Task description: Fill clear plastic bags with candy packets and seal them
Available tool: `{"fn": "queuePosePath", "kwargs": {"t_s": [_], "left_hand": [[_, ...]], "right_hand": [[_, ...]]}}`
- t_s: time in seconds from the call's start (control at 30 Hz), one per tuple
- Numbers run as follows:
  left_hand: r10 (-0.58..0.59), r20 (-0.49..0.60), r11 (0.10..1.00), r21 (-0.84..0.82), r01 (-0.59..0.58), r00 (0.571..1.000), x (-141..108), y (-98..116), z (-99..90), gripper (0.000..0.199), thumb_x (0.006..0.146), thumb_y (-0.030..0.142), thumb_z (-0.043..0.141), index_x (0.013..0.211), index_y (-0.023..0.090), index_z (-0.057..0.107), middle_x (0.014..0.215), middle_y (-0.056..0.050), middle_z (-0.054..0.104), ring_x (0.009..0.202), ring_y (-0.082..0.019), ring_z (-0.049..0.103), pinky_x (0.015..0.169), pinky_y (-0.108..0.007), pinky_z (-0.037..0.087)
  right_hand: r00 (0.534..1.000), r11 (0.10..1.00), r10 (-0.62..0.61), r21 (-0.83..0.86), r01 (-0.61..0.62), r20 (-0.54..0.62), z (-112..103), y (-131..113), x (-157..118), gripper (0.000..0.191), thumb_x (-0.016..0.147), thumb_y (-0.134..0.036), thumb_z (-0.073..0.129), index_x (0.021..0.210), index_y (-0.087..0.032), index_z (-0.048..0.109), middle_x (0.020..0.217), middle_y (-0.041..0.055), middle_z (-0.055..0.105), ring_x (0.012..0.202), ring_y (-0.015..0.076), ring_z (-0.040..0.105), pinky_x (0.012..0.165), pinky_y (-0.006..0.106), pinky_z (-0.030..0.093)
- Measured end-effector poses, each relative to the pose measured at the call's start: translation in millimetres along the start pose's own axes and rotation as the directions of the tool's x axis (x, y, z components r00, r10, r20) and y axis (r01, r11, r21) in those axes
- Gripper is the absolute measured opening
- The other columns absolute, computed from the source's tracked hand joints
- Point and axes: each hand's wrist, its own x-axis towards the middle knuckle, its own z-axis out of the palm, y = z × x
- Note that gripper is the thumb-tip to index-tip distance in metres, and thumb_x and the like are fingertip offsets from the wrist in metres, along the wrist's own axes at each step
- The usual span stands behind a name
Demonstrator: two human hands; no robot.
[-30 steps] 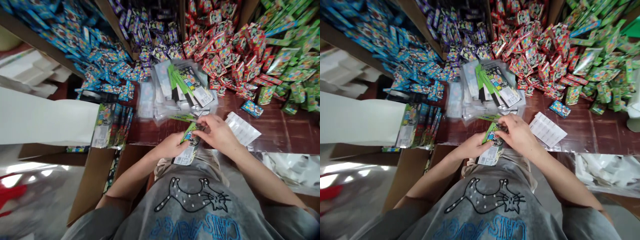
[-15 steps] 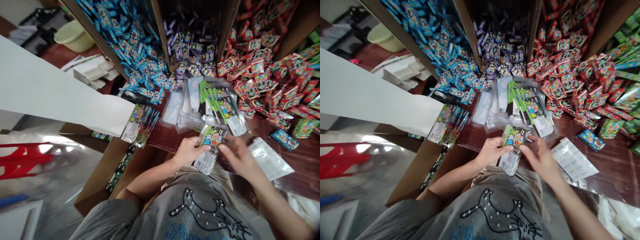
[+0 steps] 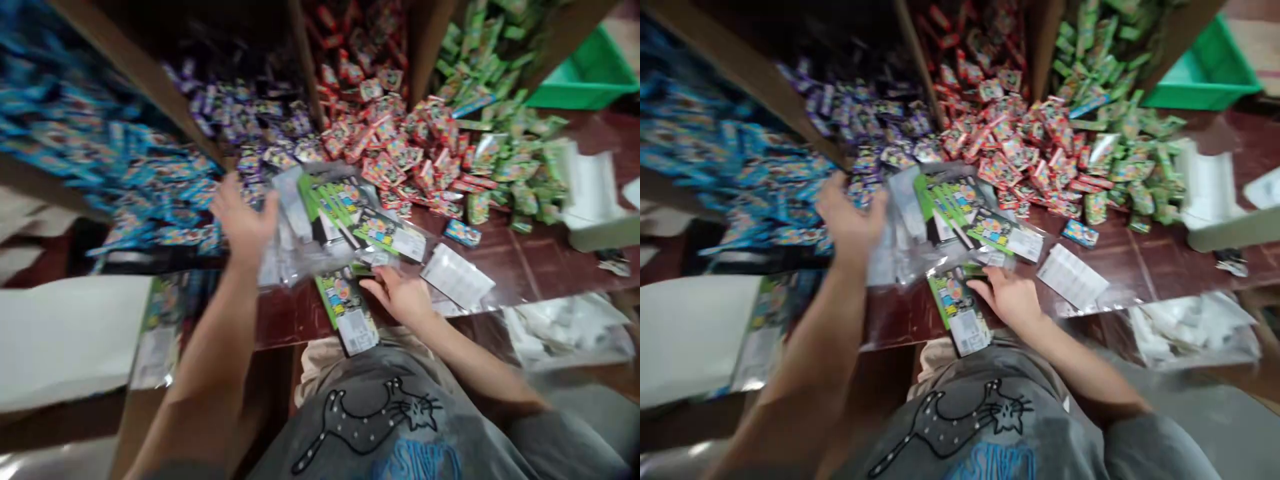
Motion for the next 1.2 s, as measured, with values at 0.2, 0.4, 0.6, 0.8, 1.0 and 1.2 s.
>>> {"fn": "queuePosePath", "kwargs": {"t_s": [0.2, 0.4, 0.6, 0.8, 1.0, 1.2], "left_hand": [[-0.173, 0.214, 0.973, -0.111, 0.200, 0.961, 112.6, -40.8, 64.2, 0.097, 0.071, 0.103, 0.067, 0.092, 0.010, 0.050, 0.107, -0.013, 0.070, 0.168, -0.050, 0.014, 0.088, -0.050, 0.019], [-0.115, 0.104, 0.989, 0.102, 0.104, 0.988, 105.4, -8.3, 40.6, 0.116, 0.093, 0.092, 0.050, 0.149, -0.008, 0.041, 0.152, -0.021, 0.060, 0.153, -0.050, 0.040, 0.099, -0.057, 0.028], [0.303, 0.423, 0.885, 0.207, -0.417, 0.854, -50.9, 132.4, -21.0, 0.078, 0.104, 0.062, 0.058, 0.168, 0.019, 0.046, 0.100, -0.010, 0.077, 0.093, -0.032, 0.070, 0.088, -0.052, 0.050], [0.478, 0.735, 0.804, -0.147, -0.576, 0.480, -184.8, 199.1, -1.6, 0.071, 0.107, 0.067, 0.058, 0.152, 0.014, 0.068, 0.085, -0.011, 0.076, 0.088, -0.028, 0.069, 0.084, -0.045, 0.043], [0.414, 0.842, 0.790, -0.143, -0.597, 0.346, -162.2, 177.9, -24.1, 0.108, 0.086, 0.081, 0.078, 0.162, 0.008, 0.055, 0.106, -0.017, 0.079, 0.103, -0.037, 0.069, 0.096, -0.049, 0.046], [0.542, 0.840, 0.590, -0.349, -0.728, 0.037, -147.8, 115.8, -76.0, 0.083, 0.090, 0.037, 0.090, 0.163, 0.024, 0.053, 0.170, -0.016, 0.053, 0.156, -0.039, 0.048, 0.126, -0.057, 0.036]], "right_hand": [[0.779, 0.740, 0.573, -0.246, -0.626, -0.256, -97.1, 110.4, 25.9, 0.070, 0.102, -0.073, 0.057, 0.137, -0.013, 0.065, 0.125, 0.0255, 0.077, 0.110, 0.0402, 0.078, 0.089, 0.049, 0.058], [0.774, 0.723, 0.613, -0.282, -0.631, -0.160, -85.6, 160.2, 56.3, 0.092, 0.090, -0.084, 0.067, 0.138, -0.007, 0.060, 0.137, 0.0343, 0.066, 0.129, 0.0494, 0.068, 0.102, 0.063, 0.057], [0.913, 0.917, 0.350, -0.123, -0.380, -0.210, -92.8, 152.3, 25.5, 0.078, 0.086, -0.069, 0.075, 0.139, -0.013, 0.063, 0.134, 0.0289, 0.062, 0.134, 0.0495, 0.056, 0.110, 0.068, 0.051], [0.966, 0.953, -0.037, 0.280, 0.111, -0.257, -39.8, 107.0, -56.4, 0.066, 0.089, -0.047, 0.076, 0.143, -0.024, 0.045, 0.137, 0.0179, 0.054, 0.129, 0.0369, 0.060, 0.107, 0.057, 0.058], [0.977, 0.956, -0.160, 0.222, 0.190, -0.144, -8.2, 104.2, -89.3, 0.059, 0.094, -0.050, 0.079, 0.136, -0.024, 0.047, 0.141, 0.0212, 0.057, 0.137, 0.0393, 0.061, 0.105, 0.060, 0.059], [0.937, 0.904, -0.295, 0.264, 0.337, -0.184, -14.3, 70.9, -51.8, 0.081, 0.095, -0.064, 0.076, 0.158, -0.029, 0.040, 0.155, 0.0177, 0.060, 0.148, 0.0382, 0.055, 0.129, 0.068, 0.039]]}}
